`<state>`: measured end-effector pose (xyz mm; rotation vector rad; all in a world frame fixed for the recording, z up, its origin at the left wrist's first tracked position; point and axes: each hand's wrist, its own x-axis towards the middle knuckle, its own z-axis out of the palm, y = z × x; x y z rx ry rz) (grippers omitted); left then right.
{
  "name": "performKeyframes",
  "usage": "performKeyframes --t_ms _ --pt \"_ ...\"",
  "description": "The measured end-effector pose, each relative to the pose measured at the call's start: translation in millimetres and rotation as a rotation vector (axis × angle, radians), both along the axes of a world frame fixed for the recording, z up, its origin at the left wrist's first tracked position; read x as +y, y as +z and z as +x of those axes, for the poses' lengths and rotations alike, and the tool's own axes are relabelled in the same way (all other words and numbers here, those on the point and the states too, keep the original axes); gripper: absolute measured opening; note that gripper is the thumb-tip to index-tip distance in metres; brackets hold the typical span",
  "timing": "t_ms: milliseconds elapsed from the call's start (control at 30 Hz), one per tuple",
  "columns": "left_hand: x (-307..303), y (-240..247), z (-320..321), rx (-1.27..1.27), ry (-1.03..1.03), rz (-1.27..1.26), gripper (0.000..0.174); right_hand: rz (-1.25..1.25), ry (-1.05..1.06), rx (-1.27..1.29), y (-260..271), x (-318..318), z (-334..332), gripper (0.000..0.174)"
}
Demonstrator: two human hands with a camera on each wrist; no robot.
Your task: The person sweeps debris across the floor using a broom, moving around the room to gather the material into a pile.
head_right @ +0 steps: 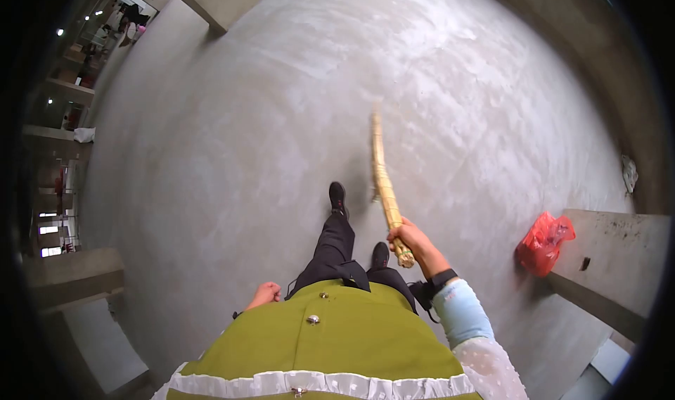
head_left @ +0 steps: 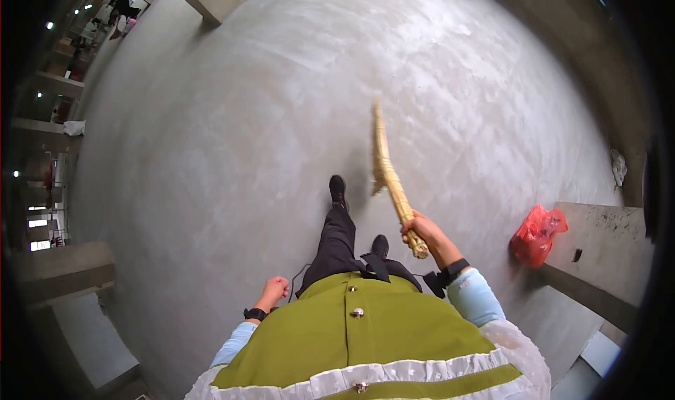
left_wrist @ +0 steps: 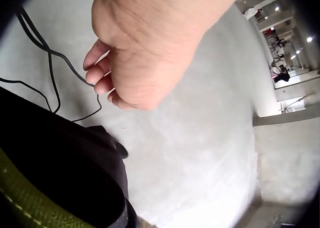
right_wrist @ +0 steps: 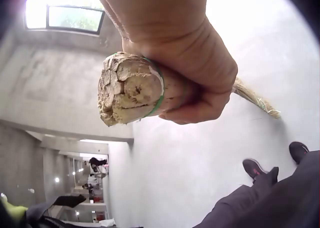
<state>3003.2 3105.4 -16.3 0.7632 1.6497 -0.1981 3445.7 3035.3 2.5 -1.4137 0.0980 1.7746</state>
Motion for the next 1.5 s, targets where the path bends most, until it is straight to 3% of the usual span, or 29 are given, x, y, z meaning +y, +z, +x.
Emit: performKeyframes --t_ms 133,200,300,367,467,533,633,700,833,967,1033,1100,1233,1300,1367,1433,1500 --pt "63 -10 46 -0.041 -0.071 0.016 0.008 0.060 0.222 0.064 -37 75 18 0.042" --pt "113 -20 70 -0.087 -0.091 0.022 0.008 0.030 0.370 -0.032 -63 118 31 0.038" --pt "169 -27 87 -0.109 -0.050 0.007 0.008 -0.188 0.524 -0.145 -76 158 84 0.028" --pt "223 -21 100 -0.158 0.003 0.072 0.007 -0.281 0.172 0.066 -60 180 131 0.015" --pt "279 -22 95 -0.088 0.022 0.060 0.006 -0.353 0.054 0.049 -50 219 168 0.014" --pt "291 -22 88 -0.074 0.058 0.037 0.006 -0.266 0.078 -0.190 -28 243 163 0.014" --pt "316 -28 99 -0.041 0.054 -0.002 0.007 -0.084 -0.096 -0.317 -9 288 145 0.026" --pt "337 -31 113 -0.018 0.007 -0.044 0.007 0.004 -0.069 -0.192 13 331 141 0.029" --pt "371 -33 162 -0.003 -0.035 -0.053 0.007 0.066 0.055 0.056 -29 401 142 0.037" --pt "410 -21 212 0.002 0.031 0.089 0.008 0.053 0.278 0.115 -100 467 166 0.024" --pt "433 -4 240 0.036 0.085 0.128 0.008 -0.116 0.409 0.136 -117 489 217 0.019" --pt "444 10 251 0.063 0.108 0.122 0.008 -0.183 0.261 0.329 -113 474 297 0.015" --pt "456 -2 297 0.107 0.125 0.034 0.008 -0.229 0.116 0.094 -81 466 419 0.018" --pt "463 -3 312 0.106 0.146 0.019 0.008 -0.239 -0.082 0.190 -83 490 454 0.017" --pt "477 -9 326 0.089 0.073 -0.016 0.008 -0.210 0.069 0.014 -63 521 463 0.018" --pt "482 -9 333 0.072 0.125 0.018 0.008 -0.011 0.064 -0.303 -44 514 434 0.023" --pt "500 -10 341 0.053 0.178 0.051 0.008 0.040 -0.041 -0.144 -17 504 397 0.027"
